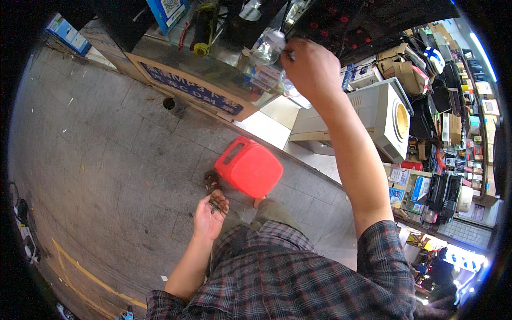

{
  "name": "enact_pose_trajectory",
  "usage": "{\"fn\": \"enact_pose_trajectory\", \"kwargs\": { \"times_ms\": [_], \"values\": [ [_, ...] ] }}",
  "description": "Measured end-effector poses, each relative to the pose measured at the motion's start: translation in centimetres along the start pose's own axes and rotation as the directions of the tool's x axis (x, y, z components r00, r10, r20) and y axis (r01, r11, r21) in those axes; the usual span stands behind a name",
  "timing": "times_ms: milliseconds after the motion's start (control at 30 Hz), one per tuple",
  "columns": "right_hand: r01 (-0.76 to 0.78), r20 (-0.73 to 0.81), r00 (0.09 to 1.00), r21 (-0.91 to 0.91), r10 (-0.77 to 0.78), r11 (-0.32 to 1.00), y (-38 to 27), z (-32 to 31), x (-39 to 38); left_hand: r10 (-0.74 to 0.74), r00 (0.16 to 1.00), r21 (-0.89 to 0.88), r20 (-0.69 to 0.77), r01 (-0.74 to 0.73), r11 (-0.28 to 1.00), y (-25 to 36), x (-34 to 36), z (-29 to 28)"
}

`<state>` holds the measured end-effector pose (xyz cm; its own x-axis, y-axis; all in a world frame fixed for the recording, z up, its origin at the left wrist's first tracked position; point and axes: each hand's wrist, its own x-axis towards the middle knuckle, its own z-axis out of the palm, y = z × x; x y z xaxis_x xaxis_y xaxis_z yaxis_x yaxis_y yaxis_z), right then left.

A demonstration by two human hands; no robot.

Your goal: The person uses a screwdriver to remove screws from the back panel of a small appliance, then flips it over to inspect the interior. They plug the appliance into a power strip, flip it back, and handle small parts and a tube of adhesive.

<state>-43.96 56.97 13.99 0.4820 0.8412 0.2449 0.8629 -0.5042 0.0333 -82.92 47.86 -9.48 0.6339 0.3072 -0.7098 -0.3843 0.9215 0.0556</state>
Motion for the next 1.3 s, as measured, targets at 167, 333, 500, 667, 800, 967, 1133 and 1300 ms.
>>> {"fn": "enact_pose_trajectory", "kwargs": {
  "times_ms": [167, 333, 500, 667, 800, 967, 1133, 1300],
  "values": [
    [0.004, -0.207, 0.976, 0.36, 0.075, 0.933, -0.8, -5.5, -7.2, -0.042, 0.999, 0.028, -0.023, 0.042, 0.999, 0.7, -0.1, -0.1],
    [-0.382, 0.329, 0.896, 0.913, 0.3, 0.14, -2.2, -4.7, -19.9, -0.066, 0.996, 0.058, -0.052, 0.069, 0.996, 1.0, 0.1, 0.2],
    [-0.765, 0.754, 0.644, 0.638, -0.129, -0.087, -3.7, 1.4, -30.6, -0.095, 0.995, 0.085, -0.012, 0.096, 0.992, 1.0, 0.9, -0.2],
    [-0.677, 0.702, 0.371, 0.652, -0.608, 0.34, -1.8, 0.8, -34.6, -0.129, 0.989, 0.032, -0.078, 0.132, 0.991, -0.8, 0.5, -0.2],
    [-0.535, 0.484, 0.568, 0.832, -0.666, 0.148, -0.1, 2.8, -39.0, -0.145, 0.984, 0.057, -0.102, 0.151, 0.987, -3.9, -0.8, -0.7],
    [-0.547, 0.641, 0.705, 0.763, -0.303, 0.343, 1.0, 5.9, -43.4, -0.126, 0.98, 0.132, -0.153, 0.147, 0.98, -6.8, -1.8, -0.7],
    [-0.742, 0.788, 0.598, 0.476, 0.146, 0.473, 7.9, 12.3, -48.9, -0.155, 0.981, 0.165, -0.118, 0.174, 0.971, -8.4, -0.9, 1.9],
    [-0.488, 0.806, 0.47, -0.103, 0.36, 0.867, 13.9, 15.2, -53.1, -0.235, 0.97, 0.188, -0.055, 0.241, 0.952, -7.2, 0.3, 3.1]
  ]
}}
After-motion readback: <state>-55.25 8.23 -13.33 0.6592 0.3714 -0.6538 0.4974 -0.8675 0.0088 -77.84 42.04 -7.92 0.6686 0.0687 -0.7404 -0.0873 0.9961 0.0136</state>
